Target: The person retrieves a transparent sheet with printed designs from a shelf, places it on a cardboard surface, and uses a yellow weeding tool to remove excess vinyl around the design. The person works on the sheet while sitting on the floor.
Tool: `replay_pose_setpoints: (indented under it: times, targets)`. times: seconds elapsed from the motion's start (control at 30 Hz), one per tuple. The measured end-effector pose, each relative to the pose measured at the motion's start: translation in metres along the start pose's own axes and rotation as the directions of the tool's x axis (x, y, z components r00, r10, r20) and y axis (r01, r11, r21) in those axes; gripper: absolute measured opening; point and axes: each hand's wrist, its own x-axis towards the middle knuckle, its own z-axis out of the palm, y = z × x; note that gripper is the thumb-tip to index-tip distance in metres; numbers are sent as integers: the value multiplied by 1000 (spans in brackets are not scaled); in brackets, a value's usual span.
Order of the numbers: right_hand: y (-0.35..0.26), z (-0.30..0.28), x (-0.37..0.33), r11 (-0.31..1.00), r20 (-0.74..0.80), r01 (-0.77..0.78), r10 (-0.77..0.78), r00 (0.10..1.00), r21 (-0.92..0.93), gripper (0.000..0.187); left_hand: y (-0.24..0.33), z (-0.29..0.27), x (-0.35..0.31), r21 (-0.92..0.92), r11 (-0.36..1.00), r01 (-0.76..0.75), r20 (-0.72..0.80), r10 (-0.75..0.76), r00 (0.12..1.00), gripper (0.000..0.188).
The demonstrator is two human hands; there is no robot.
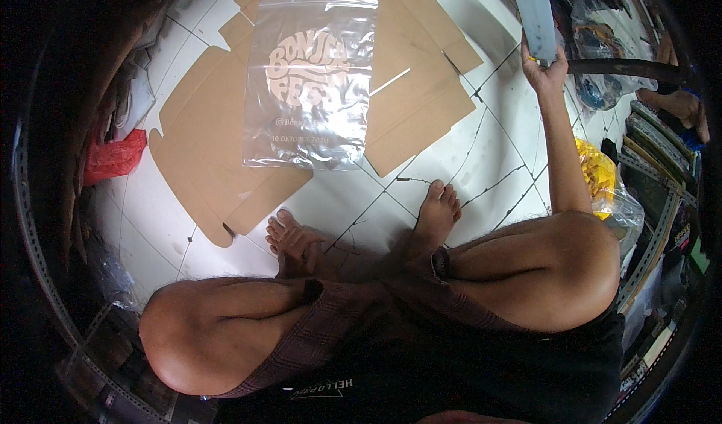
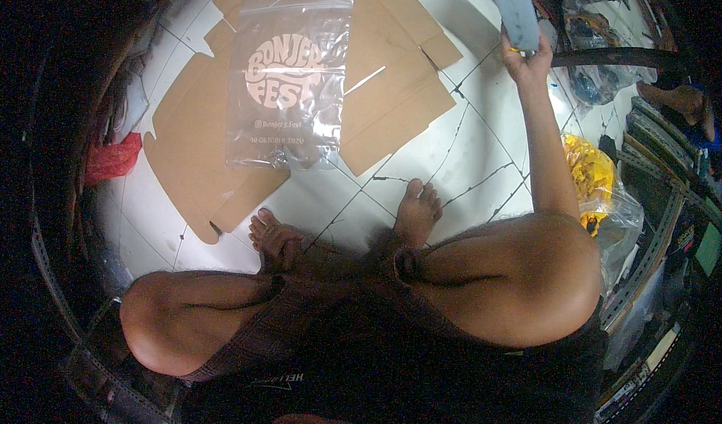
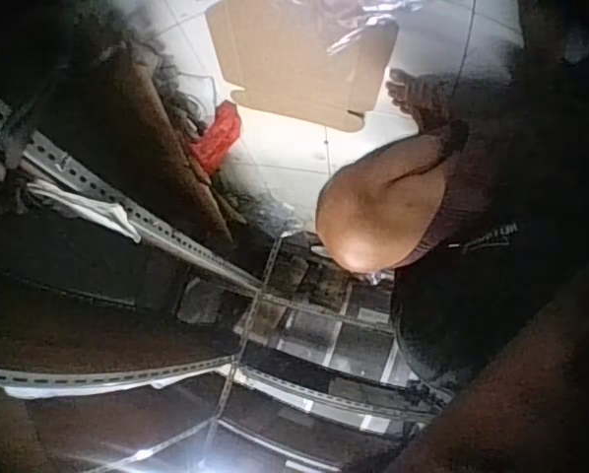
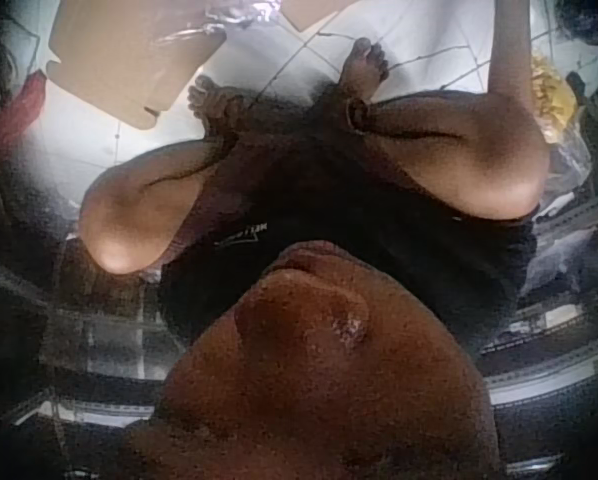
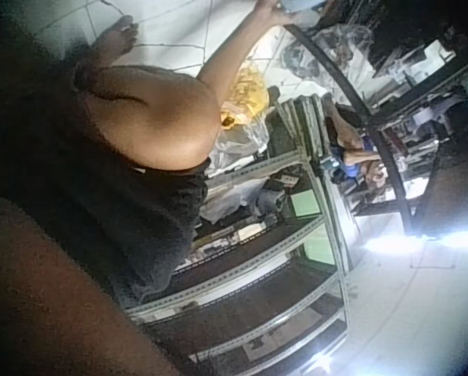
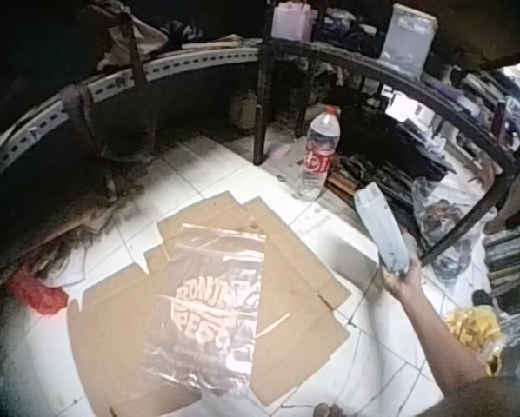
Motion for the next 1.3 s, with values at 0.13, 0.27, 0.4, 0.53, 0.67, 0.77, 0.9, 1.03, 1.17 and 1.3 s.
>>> replay_pose_setpoints:
  times: [0.13,0.27,0.4,0.53,0.67,0.77,0.9,1.03,1.17,1.3]
  targets:
    - [6,55,-22,718,56,307,-350,935,-624,50,17,-7,-10,-34,999,-5,12,5,1000,29]
    - [-31,79,-28,-515,670,429,-551,498,-742,76,51,13,-47,260,965,26,7,-29,1000,23]
    - [-33,74,-24,-793,743,255,-332,582,-554,85,119,34,-126,800,600,7,22,-42,999,19]
    - [-14,87,-22,-930,830,102,-261,494,-353,69,188,43,-218,981,-168,-100,98,-22,995,16]
    - [-58,104,-21,-966,867,-42,-249,432,-256,51,229,54,-251,781,-585,-218,259,-14,966,17]
    - [-62,130,-51,-899,914,249,-286,287,-360,40,250,73,-230,610,-713,-346,542,56,838,19]
    - [61,127,-129,-36,521,530,-245,817,-847,36,285,144,-193,360,-832,-423,880,152,450,22]
    - [145,116,-205,289,201,96,361,911,-953,37,269,252,-162,314,-760,-569,946,198,258,29]
    - [173,129,-236,372,159,-59,529,834,-927,41,268,277,-149,302,-756,-581,941,138,310,32]
    - [176,141,-250,383,213,-36,587,781,-923,35,268,262,-146,455,-637,-622,876,192,443,37]
